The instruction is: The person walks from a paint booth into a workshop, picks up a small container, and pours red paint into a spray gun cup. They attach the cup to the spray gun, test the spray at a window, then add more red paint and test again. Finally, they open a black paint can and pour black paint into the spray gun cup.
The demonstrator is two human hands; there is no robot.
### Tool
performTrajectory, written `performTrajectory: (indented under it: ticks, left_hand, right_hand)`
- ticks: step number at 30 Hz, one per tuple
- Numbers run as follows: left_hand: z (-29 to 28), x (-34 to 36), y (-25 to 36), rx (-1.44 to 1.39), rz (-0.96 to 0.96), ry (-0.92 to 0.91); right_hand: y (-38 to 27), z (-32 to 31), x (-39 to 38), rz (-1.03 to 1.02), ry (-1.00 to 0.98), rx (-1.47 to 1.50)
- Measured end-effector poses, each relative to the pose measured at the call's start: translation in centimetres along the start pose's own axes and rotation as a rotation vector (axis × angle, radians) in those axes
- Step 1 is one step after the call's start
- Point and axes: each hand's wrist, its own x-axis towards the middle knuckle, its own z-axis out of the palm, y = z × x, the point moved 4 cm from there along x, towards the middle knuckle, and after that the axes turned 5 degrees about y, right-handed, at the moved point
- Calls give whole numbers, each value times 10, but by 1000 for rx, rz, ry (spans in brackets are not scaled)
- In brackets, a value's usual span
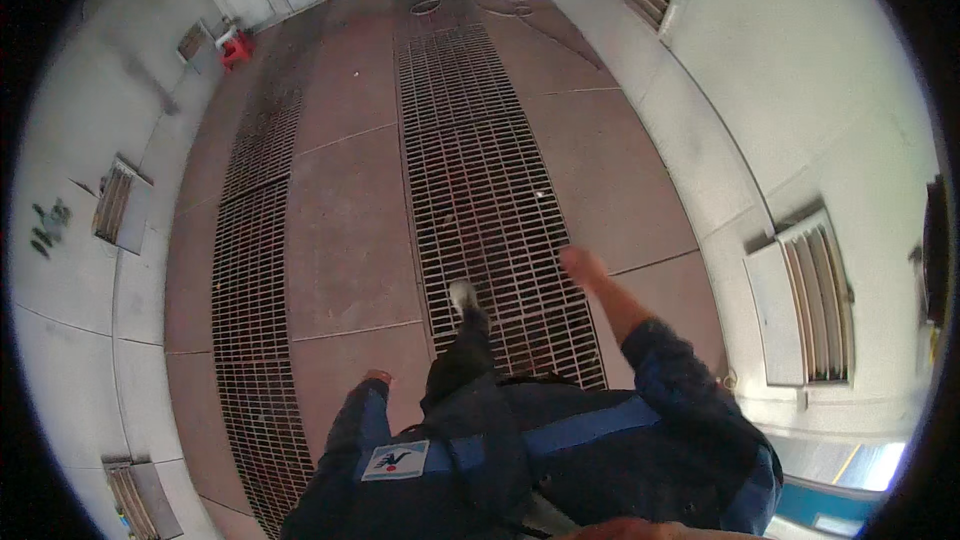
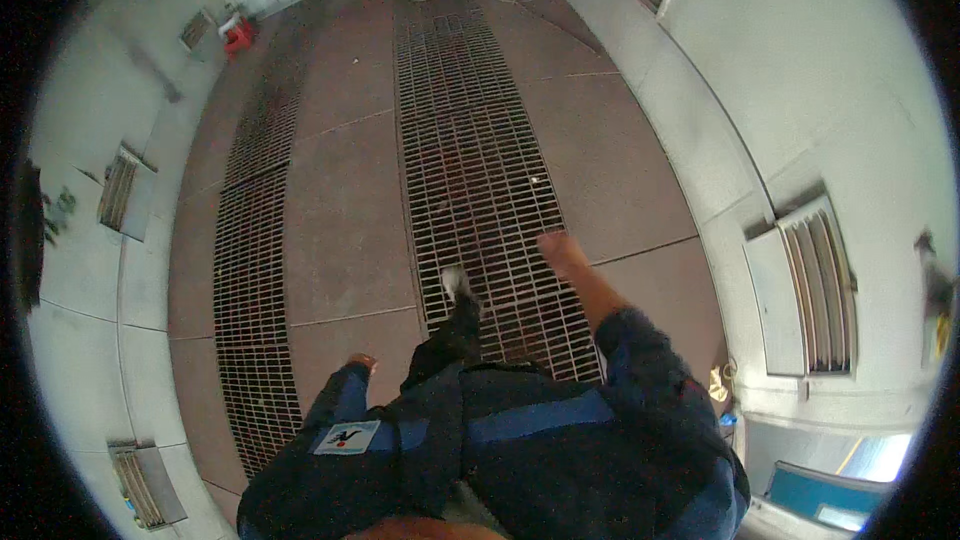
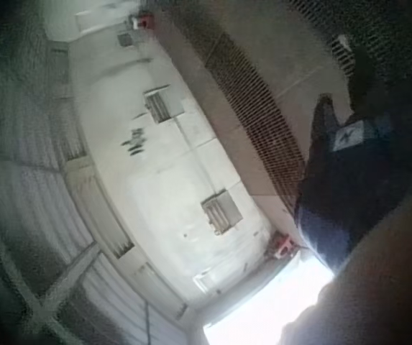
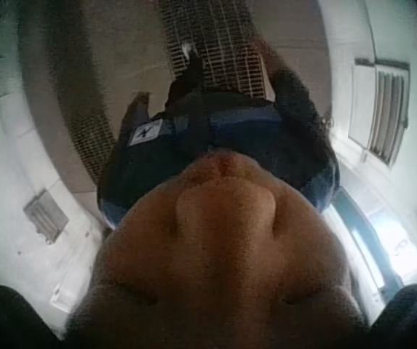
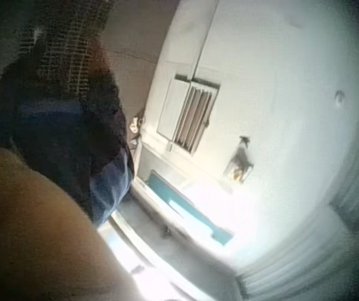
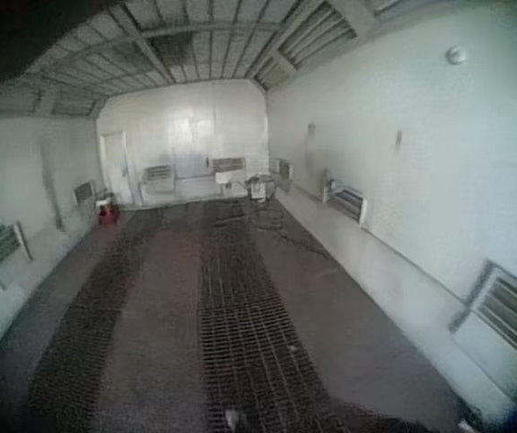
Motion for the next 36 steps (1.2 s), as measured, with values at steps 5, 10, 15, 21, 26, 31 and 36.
performTrajectory:
  ticks: [5, 10, 15, 21, 26, 31, 36]
  left_hand:
    - [-79, 109, 2, -49, -78, -138]
    - [-242, 227, 42, -40, -14, -185]
    - [-494, 460, 88, 129, 189, 27]
    - [-759, 696, 172, -114, 47, 156]
    - [-876, 763, 248, -135, 42, 75]
    - [-964, 862, 245, -167, -49, -14]
    - [-1067, 986, 244, -178, -131, -119]
  right_hand:
    - [-41, -74, 253, 98, 9, 27]
    - [76, -37, 298, 363, -427, -402]
    - [184, -53, 325, 714, -541, -240]
    - [232, -56, 556, 811, -605, -137]
    - [209, -136, 899, 580, -445, -214]
    - [112, -259, 1327, 285, 18, -250]
    - [83, -317, 1601, 146, 149, -200]
